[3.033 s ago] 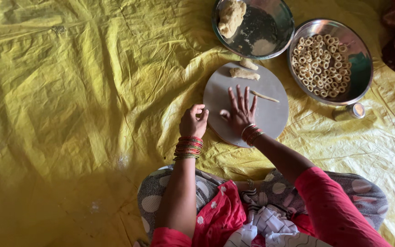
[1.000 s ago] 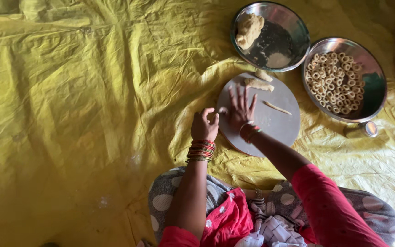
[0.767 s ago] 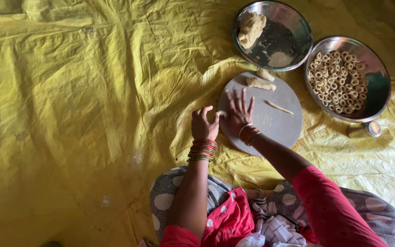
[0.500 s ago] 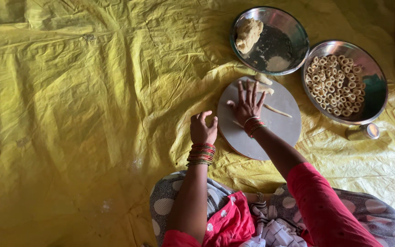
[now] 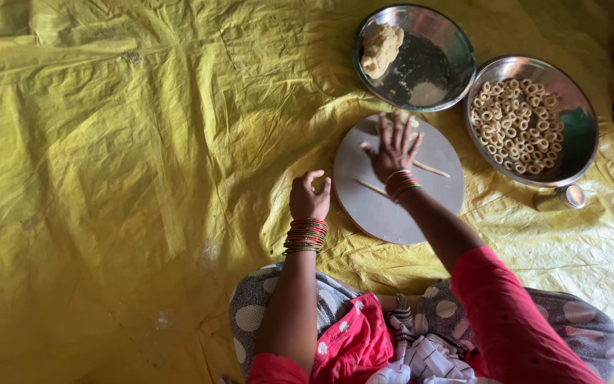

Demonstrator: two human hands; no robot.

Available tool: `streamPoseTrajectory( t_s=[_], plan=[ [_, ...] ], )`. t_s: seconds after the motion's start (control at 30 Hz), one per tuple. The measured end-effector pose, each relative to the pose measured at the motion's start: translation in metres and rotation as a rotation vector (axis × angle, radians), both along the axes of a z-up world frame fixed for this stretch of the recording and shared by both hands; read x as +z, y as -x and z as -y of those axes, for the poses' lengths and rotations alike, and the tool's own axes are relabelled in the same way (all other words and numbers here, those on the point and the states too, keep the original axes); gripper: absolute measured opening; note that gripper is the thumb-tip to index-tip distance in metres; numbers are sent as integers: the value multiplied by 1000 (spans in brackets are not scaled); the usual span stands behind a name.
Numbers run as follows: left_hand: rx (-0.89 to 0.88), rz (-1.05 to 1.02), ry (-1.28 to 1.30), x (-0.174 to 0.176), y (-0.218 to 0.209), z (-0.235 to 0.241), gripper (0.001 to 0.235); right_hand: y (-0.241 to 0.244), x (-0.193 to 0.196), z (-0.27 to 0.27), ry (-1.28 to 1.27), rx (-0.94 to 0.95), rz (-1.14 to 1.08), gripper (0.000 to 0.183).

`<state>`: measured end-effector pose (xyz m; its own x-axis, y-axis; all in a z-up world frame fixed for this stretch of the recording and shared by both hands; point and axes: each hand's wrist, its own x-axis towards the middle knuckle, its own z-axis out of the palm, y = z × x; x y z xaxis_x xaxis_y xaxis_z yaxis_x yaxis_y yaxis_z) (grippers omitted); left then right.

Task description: The person sits on a yellow tarp and shapes dough into small rings. They roll small pieces of dough into thin strips, then join the ends to form rings, placing the finished pieces into a metal bowl.

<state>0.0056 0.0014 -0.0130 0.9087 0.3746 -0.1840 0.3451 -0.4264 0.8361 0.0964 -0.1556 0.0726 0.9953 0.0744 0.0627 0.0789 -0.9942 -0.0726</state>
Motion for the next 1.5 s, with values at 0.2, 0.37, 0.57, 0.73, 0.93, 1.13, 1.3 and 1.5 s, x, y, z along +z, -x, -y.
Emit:
streamPoseTrajectory(
  t_s=[0.2, 0.37, 0.57, 0.73, 0.93, 1.13, 1.3, 1.5],
  plan=[
    [-39, 83, 146, -6, -2, -4, 32, 24, 27, 57, -146, 23, -2, 92],
    [-56, 98, 161, -6, 4, -11, 27, 63, 45, 117, -204, 25, 80, 78],
    [-75, 148, -17, 5, 16, -16, 17, 96, 18, 173, -393, -73, -66, 51],
    [-270, 94, -298, 22, 25, 3, 25, 106, -26, 166, -327, -64, -13, 53],
    [-537, 239, -451, 30, -7, 51, 20, 90, -46, 137, -239, -23, -110, 57],
    [-351, 447, -591, -10, -23, 75, 28, 88, -50, 134, -227, 33, -109, 52],
    [-493, 469, -684, -25, -36, 74, 21, 77, -38, 139, -254, 18, -207, 54],
    [-511, 481, -644, 6, -34, 78, 6, 72, -31, 142, -256, -25, -321, 56]
  ],
)
